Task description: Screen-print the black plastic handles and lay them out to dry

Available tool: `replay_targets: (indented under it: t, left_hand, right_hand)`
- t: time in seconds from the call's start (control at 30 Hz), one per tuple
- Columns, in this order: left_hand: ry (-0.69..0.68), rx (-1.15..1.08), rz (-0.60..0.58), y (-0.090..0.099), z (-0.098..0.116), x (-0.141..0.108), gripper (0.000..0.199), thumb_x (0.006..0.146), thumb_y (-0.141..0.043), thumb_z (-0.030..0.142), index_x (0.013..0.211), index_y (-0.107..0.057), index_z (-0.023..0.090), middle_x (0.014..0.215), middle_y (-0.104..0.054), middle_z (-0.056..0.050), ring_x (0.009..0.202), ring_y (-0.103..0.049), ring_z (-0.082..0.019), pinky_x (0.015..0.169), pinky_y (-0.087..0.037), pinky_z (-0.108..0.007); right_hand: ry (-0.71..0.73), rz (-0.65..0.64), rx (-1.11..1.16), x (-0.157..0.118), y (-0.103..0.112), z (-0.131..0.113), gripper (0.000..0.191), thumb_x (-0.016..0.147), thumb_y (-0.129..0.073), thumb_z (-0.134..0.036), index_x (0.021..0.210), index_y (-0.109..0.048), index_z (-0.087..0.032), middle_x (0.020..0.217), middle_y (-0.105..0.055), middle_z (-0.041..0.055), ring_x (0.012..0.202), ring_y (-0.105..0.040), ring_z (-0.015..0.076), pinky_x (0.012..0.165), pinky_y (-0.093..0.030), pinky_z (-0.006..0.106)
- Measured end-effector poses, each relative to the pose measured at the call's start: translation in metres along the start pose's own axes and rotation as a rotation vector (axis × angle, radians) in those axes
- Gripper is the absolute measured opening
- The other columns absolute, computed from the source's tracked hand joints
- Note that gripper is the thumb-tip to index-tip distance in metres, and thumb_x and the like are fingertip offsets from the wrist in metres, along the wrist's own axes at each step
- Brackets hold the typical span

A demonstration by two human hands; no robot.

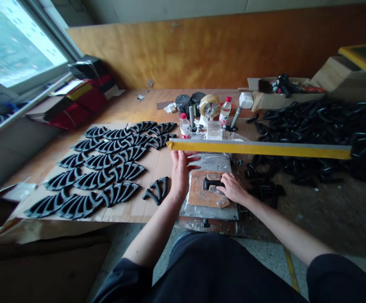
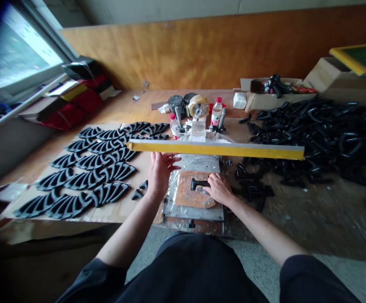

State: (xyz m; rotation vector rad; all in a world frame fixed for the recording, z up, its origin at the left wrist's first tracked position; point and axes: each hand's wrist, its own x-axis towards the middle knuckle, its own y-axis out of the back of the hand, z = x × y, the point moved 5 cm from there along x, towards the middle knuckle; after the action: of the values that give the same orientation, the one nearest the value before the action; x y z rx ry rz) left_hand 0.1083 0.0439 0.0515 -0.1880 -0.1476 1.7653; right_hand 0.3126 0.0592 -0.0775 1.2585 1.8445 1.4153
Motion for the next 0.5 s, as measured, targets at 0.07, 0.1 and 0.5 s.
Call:
replay_targets:
  t: [0.07, 0.1, 0.5]
  left_hand:
    - [0.303, 0.023, -0.077, -0.006, -0.046, -0.025, 0.06, 0.085, -0.047, 0.066, 0.117, -0.054, 0.016, 0.109, -0.068, -0.016, 0.086, -0.069, -0.022, 0.057, -0.053, -0.026]
    - [0.486, 0.04, -0.153, -0.009, -0.071, -0.043, 0.061, 0.081, -0.053, 0.066, 0.115, -0.056, 0.015, 0.11, -0.068, -0.019, 0.085, -0.069, -0.024, 0.054, -0.052, -0.027]
    - [0.461, 0.172, 0.44, 0.168, -0.115, -0.067, 0.029, 0.088, -0.051, 0.045, 0.089, -0.049, 0.016, 0.095, -0.07, -0.011, 0.069, -0.071, -0.016, 0.054, -0.055, -0.023]
  right_hand:
    - [-0.095, -0.059, -0.053, -0.004, -0.01, -0.021, 0.012, 0.088, -0.06, -0.028, 0.084, -0.058, -0.017, 0.089, -0.066, 0.0118, 0.091, -0.06, 0.0248, 0.08, -0.046, 0.035]
    - [-0.14, -0.07, -0.042, -0.005, -0.01, -0.03, 0.01, 0.09, -0.056, -0.026, 0.086, -0.057, -0.017, 0.085, -0.066, 0.0114, 0.087, -0.06, 0.0247, 0.077, -0.046, 0.034]
    - [-0.233, -0.148, 0.047, -0.037, -0.005, 0.074, 0.046, 0.082, -0.049, -0.003, 0.126, -0.054, -0.016, 0.114, -0.065, 0.0142, 0.104, -0.06, 0.0241, 0.09, -0.045, 0.035]
